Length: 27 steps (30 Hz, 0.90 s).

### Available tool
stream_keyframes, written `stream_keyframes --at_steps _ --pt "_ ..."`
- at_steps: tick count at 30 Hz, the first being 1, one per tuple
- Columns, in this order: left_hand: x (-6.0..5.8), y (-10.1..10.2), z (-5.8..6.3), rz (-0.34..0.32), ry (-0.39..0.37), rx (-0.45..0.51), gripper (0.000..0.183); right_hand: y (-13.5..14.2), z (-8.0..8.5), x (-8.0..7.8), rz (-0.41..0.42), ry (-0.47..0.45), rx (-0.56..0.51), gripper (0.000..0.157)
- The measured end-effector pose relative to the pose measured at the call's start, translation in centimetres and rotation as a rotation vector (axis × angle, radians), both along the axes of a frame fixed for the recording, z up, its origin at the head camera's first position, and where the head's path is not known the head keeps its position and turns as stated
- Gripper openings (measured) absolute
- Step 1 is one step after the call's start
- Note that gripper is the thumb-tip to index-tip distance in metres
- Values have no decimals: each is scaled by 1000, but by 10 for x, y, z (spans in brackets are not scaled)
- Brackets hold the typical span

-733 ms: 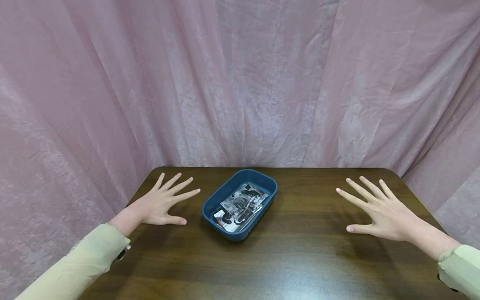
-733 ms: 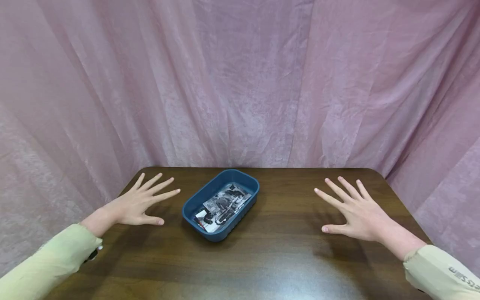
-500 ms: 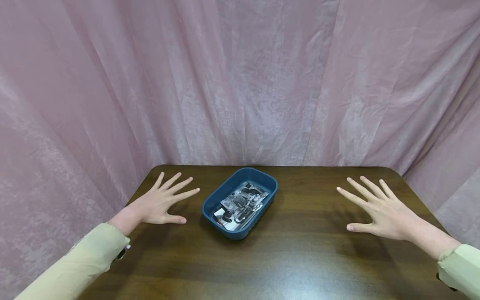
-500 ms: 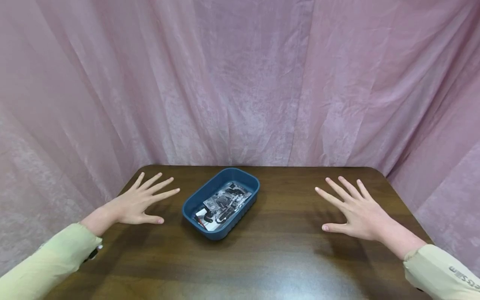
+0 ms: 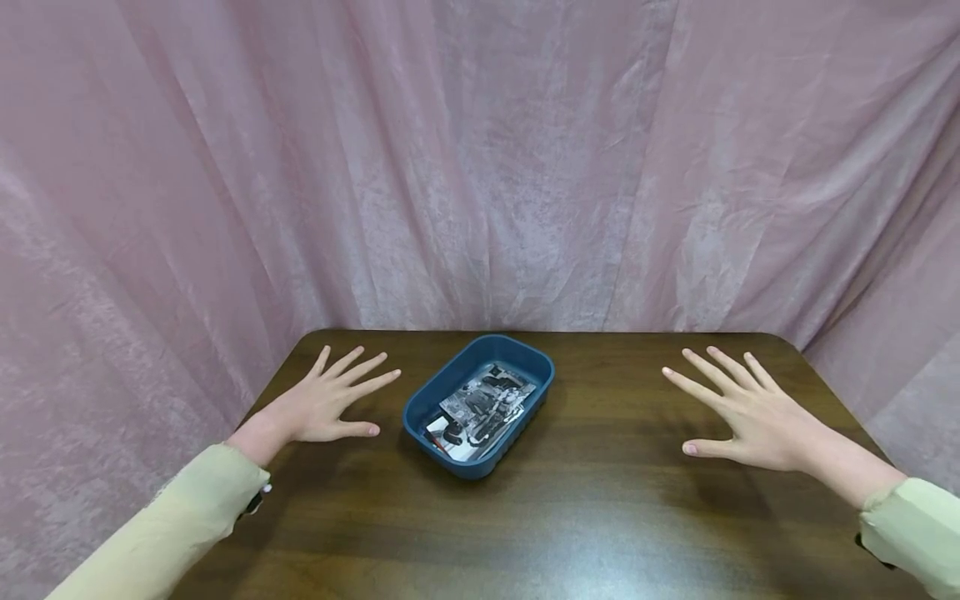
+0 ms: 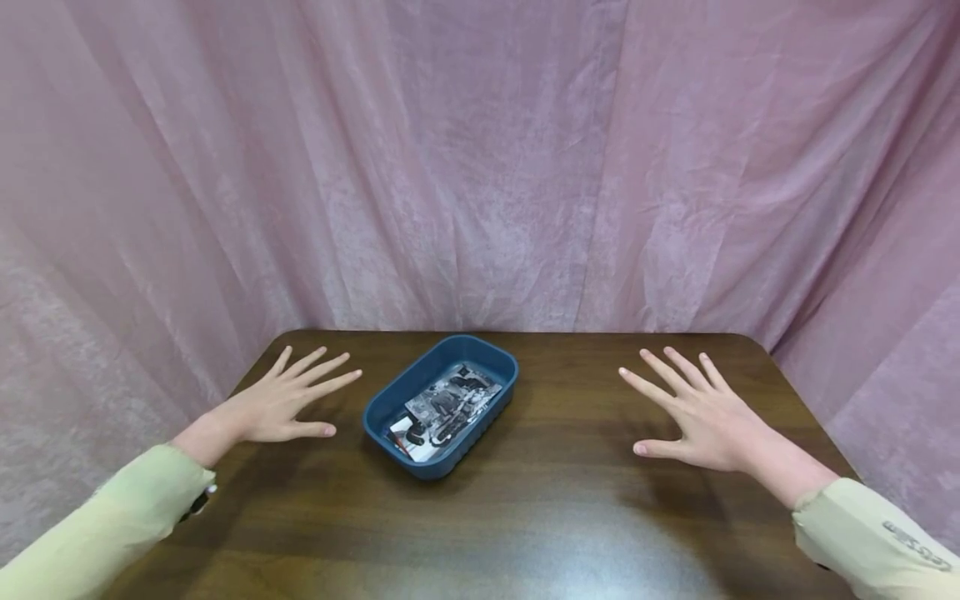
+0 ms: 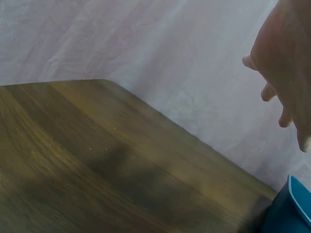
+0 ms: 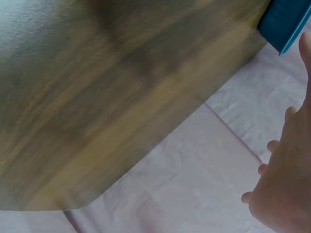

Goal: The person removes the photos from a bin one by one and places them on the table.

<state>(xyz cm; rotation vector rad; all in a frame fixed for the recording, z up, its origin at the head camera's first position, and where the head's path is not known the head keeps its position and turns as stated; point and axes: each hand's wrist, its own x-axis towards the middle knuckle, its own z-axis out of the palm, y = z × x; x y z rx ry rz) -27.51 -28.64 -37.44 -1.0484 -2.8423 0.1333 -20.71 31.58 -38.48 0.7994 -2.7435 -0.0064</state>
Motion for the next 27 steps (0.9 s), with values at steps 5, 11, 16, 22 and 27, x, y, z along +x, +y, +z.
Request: stream_keyframes --at_steps 5,11,16,22,27 --pt "-6 6 -4 37 -62 41 80 -7 3 -3 34 11 10 92" --pt "-12 20 -8 37 -162 149 85 -13 6 -6 54 -3 6 91" --pt "-14 32 -19 78 -319 228 91 -18 7 -5 74 -56 -3 92" --pt "-11 39 -35 125 -462 334 95 -24 6 -7 121 -88 -9 91" --pt "-9 41 -43 110 -516 491 87 -28 8 -10 146 -91 -15 91"
